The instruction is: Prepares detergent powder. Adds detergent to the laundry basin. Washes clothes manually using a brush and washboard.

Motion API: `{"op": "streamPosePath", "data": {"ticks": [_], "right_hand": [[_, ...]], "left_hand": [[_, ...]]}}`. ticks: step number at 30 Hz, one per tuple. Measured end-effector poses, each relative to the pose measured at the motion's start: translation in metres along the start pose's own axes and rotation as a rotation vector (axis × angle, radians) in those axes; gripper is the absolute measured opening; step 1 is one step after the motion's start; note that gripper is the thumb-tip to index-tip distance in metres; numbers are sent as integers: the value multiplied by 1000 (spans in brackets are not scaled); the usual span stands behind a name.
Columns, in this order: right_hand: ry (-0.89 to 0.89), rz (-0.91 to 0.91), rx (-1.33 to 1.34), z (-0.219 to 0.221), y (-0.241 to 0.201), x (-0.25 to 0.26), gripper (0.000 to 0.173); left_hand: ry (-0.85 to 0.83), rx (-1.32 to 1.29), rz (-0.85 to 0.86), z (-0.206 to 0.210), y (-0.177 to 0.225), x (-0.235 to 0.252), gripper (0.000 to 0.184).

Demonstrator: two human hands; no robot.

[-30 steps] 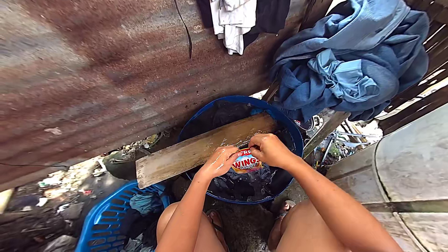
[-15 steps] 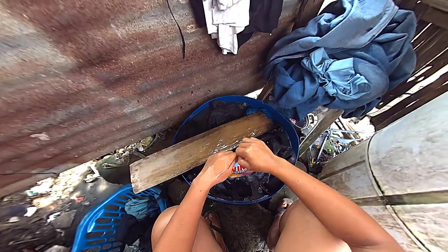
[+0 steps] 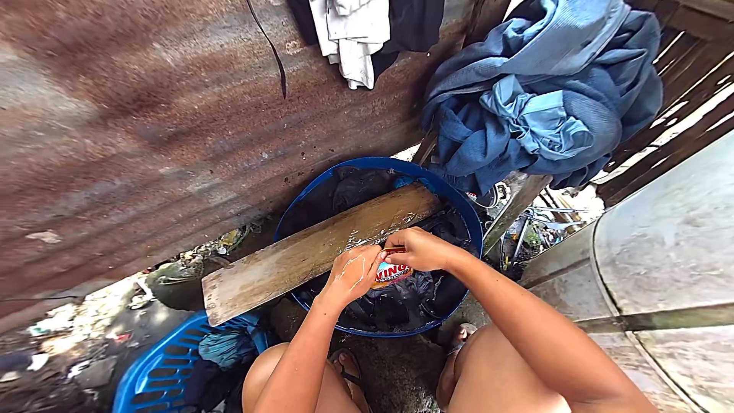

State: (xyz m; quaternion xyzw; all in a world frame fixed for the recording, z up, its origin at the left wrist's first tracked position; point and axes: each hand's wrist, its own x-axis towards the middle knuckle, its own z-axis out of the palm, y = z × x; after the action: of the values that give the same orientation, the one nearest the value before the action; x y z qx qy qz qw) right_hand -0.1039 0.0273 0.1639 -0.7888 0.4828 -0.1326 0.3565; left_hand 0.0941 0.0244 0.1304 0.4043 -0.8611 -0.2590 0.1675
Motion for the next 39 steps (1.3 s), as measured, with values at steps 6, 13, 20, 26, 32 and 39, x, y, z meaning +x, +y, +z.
{"op": "streamPosePath", "data": {"ticks": [6,13,20,26,32,39], "right_hand": [[47,-87,-120,1,1,2,24],[237,-225,-157,12,-3,1,22],[323,-326,-326,22,-10,0,11],[110,-128,-82,1,3,-1,19],[140,-211,-138,8,2,0,21],[334,-125,-86,17,1,2,26]], "left_hand": [[85,-177,77,6,-9,0,36],[326,-179,6,17,2,0,37],[242,-355,-260,4,16,0,37],[76,-400,-58,-4,-2,-3,27],[-128,-247,-47,-3,-5,3,31],[54,-110,-149,12,8,5,34]]}}
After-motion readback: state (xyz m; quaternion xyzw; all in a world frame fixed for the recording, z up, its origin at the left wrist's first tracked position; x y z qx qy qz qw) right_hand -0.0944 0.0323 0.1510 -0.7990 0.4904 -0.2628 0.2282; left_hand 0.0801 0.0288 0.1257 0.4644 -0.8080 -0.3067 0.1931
